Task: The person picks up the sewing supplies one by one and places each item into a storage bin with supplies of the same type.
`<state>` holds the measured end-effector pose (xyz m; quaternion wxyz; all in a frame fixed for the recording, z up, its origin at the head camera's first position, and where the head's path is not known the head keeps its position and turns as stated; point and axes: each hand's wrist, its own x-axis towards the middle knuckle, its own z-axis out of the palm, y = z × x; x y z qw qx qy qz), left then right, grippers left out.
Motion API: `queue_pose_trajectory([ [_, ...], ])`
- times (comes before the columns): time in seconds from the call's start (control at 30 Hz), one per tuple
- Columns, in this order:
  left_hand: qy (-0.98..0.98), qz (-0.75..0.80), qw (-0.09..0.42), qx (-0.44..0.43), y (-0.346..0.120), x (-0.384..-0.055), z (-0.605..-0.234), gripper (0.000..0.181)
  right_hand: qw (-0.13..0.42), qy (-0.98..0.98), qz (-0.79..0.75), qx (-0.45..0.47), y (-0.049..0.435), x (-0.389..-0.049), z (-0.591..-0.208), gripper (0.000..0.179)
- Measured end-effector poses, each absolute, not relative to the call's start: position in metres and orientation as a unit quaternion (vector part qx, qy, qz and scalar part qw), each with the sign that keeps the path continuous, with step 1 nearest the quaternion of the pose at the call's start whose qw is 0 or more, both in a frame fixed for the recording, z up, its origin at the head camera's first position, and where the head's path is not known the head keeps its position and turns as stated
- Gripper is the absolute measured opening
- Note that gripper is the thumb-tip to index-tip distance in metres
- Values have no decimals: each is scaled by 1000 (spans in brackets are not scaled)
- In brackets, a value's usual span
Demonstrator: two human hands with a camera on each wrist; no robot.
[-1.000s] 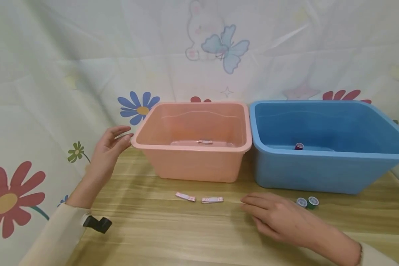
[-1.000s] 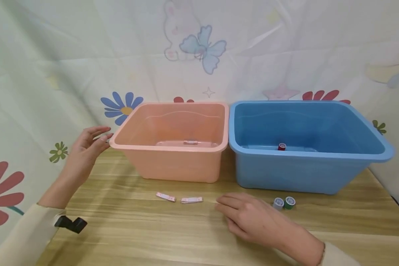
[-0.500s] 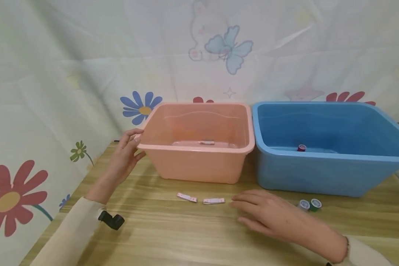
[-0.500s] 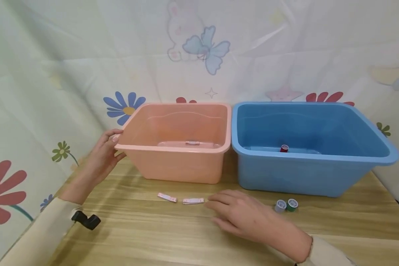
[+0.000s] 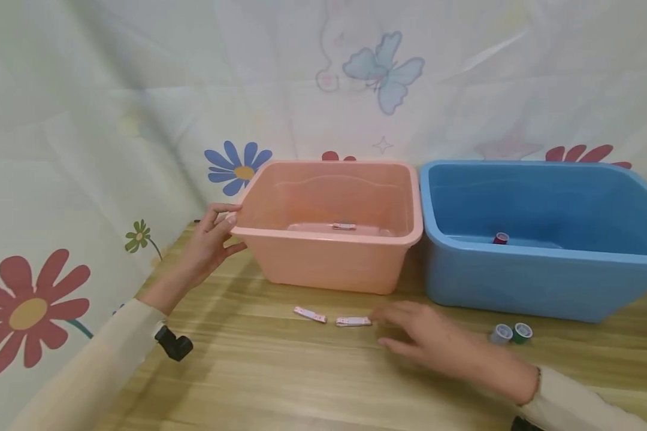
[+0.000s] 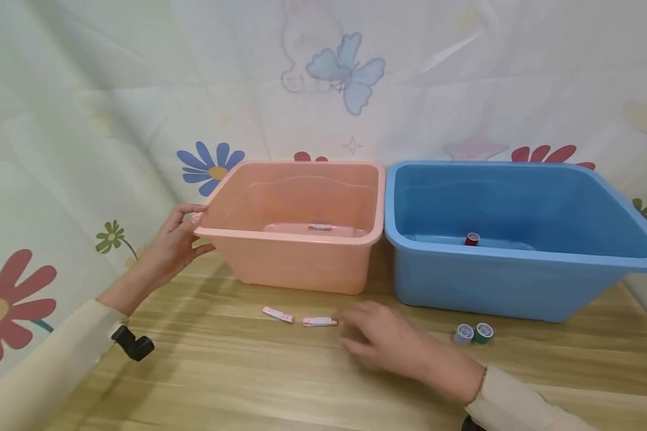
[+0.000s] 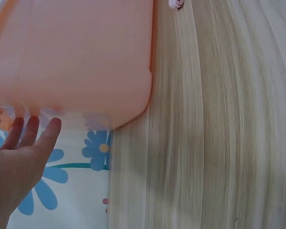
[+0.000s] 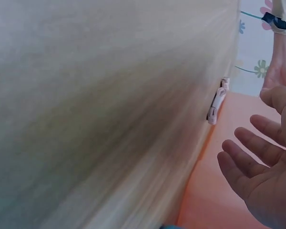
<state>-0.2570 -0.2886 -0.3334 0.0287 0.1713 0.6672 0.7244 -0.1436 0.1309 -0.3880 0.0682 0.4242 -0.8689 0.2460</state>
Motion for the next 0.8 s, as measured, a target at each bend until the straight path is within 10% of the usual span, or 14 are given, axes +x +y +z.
queue_pose_trajectory([
  [0.8,631,753,58,174,-291,-260,-333,15,14,-875,398,275,83,-166,-428,31],
])
